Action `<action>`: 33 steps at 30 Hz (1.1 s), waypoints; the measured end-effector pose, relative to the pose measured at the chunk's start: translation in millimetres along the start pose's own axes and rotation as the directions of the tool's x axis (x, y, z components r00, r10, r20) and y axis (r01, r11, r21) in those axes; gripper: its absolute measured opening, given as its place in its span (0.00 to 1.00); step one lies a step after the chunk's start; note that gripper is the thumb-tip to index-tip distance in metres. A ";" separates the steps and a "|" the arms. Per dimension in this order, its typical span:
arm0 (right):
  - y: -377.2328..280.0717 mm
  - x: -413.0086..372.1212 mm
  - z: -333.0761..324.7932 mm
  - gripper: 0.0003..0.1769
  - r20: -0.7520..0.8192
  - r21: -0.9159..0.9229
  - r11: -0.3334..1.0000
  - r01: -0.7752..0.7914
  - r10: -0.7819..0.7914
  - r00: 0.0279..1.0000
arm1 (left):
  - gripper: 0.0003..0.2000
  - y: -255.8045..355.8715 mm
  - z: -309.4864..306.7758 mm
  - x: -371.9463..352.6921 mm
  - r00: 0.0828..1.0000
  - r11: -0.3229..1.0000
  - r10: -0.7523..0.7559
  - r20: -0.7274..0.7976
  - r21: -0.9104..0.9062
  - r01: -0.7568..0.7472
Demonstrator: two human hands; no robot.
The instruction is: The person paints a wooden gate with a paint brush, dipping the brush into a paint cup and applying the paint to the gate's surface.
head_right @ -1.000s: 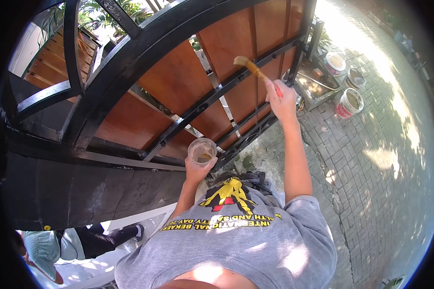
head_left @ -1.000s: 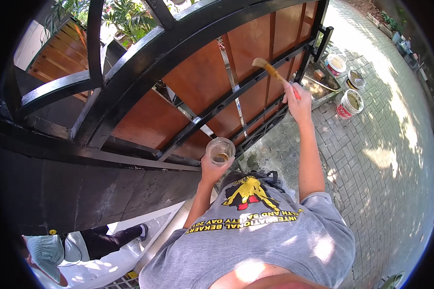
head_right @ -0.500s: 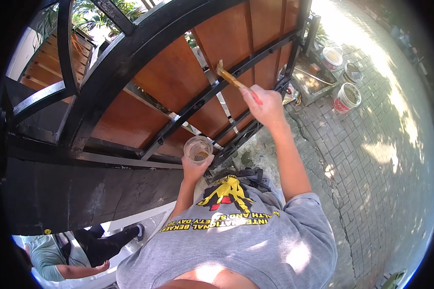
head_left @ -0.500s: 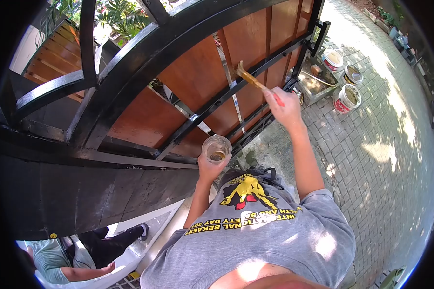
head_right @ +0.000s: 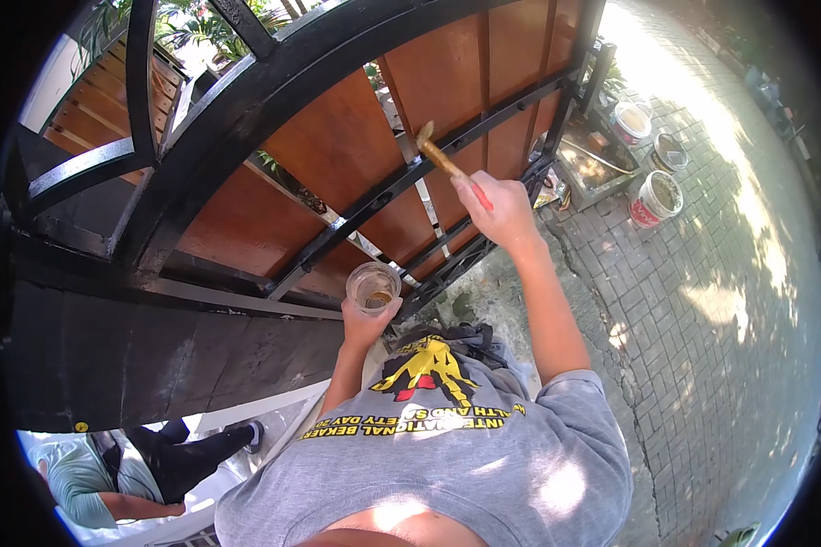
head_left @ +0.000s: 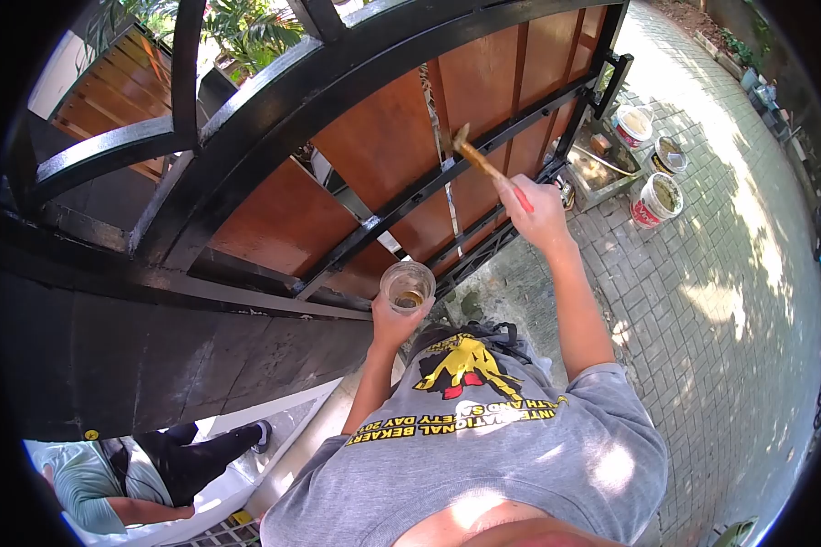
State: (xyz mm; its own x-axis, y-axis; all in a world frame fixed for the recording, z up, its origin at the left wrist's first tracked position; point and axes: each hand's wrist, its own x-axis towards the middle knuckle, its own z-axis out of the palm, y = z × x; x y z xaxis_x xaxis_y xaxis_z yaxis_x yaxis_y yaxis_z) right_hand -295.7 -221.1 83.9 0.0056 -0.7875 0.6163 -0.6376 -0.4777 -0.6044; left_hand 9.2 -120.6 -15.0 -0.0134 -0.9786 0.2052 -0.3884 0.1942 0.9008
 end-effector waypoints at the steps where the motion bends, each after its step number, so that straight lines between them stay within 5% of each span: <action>1: -2.5 -1.9 0.2 0.19 0.017 0.055 0.998 0.039 -0.040 0.999 | 0.31 0.7 -0.3 0.3 1.000 1.000 0.007 -0.003 0.004 -0.007; 4: 3.4 -3.3 -11.4 0.18 -0.031 0.255 0.953 -0.164 0.177 0.984 | 0.31 -0.1 -1.5 0.8 1.000 1.000 0.006 -0.007 0.012 -0.006; 8: 37.1 7.6 -17.9 0.19 -0.173 0.142 0.932 -0.335 0.356 0.918 | 0.31 -6.8 -5.2 -1.2 0.999 1.000 -0.028 -0.015 0.012 0.028; 13: 48.0 15.4 -21.8 0.20 -0.292 0.128 0.925 -0.358 0.380 0.878 | 0.30 -4.8 -6.7 -2.1 0.999 0.999 -0.031 -0.017 -0.010 0.031; 17: 17.6 6.3 -15.6 0.21 0.001 -0.118 0.991 -0.067 0.067 0.998 | 0.30 -9.5 -3.5 -4.5 0.998 0.998 -0.057 -0.002 -0.013 0.057; 22: 14.6 -6.0 -5.6 0.22 0.034 0.311 0.893 -0.325 0.332 0.943 | 0.30 -6.7 0.0 0.2 0.999 0.999 -0.049 -0.017 -0.025 0.048; 29: 38.7 12.0 -1.5 0.26 -0.238 0.294 0.854 -0.429 0.500 0.833 | 0.30 -1.7 4.6 1.7 1.000 1.000 -0.014 -0.011 0.000 0.014; 32: 11.9 8.3 13.1 0.28 -0.130 0.545 0.713 -0.442 0.592 0.795 | 0.30 -4.3 6.3 3.0 1.000 1.000 -0.003 -0.019 -0.002 0.003; 33: -8.2 7.4 14.0 0.28 -0.059 0.503 0.724 -0.472 0.574 0.817 | 0.31 -5.2 7.2 3.2 1.000 1.000 -0.010 -0.013 -0.003 0.010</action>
State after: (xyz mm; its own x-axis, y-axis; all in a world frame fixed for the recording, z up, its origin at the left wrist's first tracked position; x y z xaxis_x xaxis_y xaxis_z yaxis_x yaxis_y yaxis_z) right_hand -279.7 -228.5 86.4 -0.4067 -0.8943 0.1868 -0.0769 -0.1702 -0.9824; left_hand 4.6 -125.2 -21.7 0.0025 -0.9796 0.2008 -0.3853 0.1843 0.9042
